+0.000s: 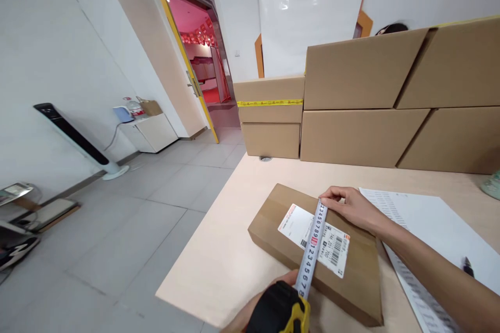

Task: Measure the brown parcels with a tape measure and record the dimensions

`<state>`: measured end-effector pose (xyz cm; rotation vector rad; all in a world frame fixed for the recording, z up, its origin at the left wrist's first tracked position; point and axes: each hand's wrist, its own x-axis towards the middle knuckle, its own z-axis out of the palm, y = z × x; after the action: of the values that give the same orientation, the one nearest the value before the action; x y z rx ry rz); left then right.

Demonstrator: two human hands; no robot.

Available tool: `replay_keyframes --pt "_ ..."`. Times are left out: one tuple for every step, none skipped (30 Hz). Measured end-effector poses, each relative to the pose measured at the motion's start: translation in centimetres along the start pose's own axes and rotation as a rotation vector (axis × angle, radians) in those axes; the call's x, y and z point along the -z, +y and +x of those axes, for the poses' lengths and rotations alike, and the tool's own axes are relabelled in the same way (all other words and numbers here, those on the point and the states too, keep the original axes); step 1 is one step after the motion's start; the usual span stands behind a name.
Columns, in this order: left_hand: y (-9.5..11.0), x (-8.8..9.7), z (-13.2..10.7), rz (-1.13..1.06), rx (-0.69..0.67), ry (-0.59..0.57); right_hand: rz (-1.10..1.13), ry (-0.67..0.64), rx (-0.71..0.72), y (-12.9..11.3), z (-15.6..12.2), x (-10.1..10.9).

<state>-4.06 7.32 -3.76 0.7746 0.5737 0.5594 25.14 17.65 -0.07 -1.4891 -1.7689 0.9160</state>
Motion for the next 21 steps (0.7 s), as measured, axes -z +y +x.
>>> replay_keyframes --pt "-0.3 0.1 0.2 -0.010 0.014 0.027 0.005 -0.008 -0.002 0.0 0.1 0.0" --pt "-0.5 0.2 0.5 -0.032 0.035 0.053 0.009 -0.015 -0.008 0.0 0.1 0.0" --pt "-0.8 0.1 0.7 -0.066 0.066 0.066 0.012 -0.023 -0.015 0.0 0.2 0.0" --pt "-1.0 -0.1 0.7 -0.111 0.097 0.061 0.016 -0.033 -0.026 0.1 0.3 0.1" --pt "-1.2 -0.3 0.6 -0.160 0.113 0.041 0.020 -0.045 -0.038 0.1 0.4 0.2" --pt "-1.2 -0.5 0.2 -0.202 0.110 0.004 0.025 -0.058 -0.050 0.1 0.5 0.3" --pt "-1.1 -0.8 -0.3 -0.234 0.089 -0.034 0.030 -0.074 -0.059 0.2 0.6 0.5" --pt "-0.9 -1.1 -0.8 -0.255 0.060 -0.068 0.035 -0.093 -0.065 0.1 0.7 0.7" --pt "-0.6 -1.3 -1.4 -0.269 0.036 -0.091 0.043 -0.114 -0.070 0.1 0.8 0.8" --pt "-0.2 -1.6 -2.0 -0.273 0.025 -0.105 0.056 -0.131 -0.075 0.1 0.9 1.0" --pt "0.2 -1.8 -2.4 -0.275 0.028 -0.113 0.071 -0.143 -0.079 0.1 1.0 1.1" --pt "0.6 -1.9 -2.6 -0.277 0.038 -0.116 0.085 -0.150 -0.086 0.0 1.1 1.2" --pt "0.8 -2.1 -2.7 -0.277 0.043 -0.119 0.096 -0.151 -0.094 0.0 1.1 1.3" --pt "1.0 -2.2 -2.7 -0.272 0.038 -0.118 0.103 -0.150 -0.101 0.1 1.1 1.3" --pt "1.1 -2.3 -2.7 -0.265 0.023 -0.115 0.107 -0.148 -0.107 0.1 1.1 1.3" --pt "1.1 -2.3 -2.5 -0.258 0.004 -0.109 0.110 -0.146 -0.110 0.2 1.0 1.3" --pt "1.0 -2.3 -2.4 -0.254 -0.009 -0.102 0.113 -0.147 -0.113 0.3 1.0 1.2" --pt "0.9 -2.4 -2.4 -0.250 -0.014 -0.099 0.118 -0.149 -0.117 0.4 0.9 1.2" --pt "0.9 -2.4 -2.3 -0.250 -0.014 -0.096 0.124 -0.152 -0.120 0.5 0.9 1.2" --pt "0.8 -2.4 -2.3 -0.252 -0.015 -0.089 0.129 -0.158 -0.123 0.6 0.9 1.2" --pt "0.8 -2.4 -2.3 -0.252 -0.010 -0.088 0.133 -0.165 -0.125 0.6 0.8 1.2"
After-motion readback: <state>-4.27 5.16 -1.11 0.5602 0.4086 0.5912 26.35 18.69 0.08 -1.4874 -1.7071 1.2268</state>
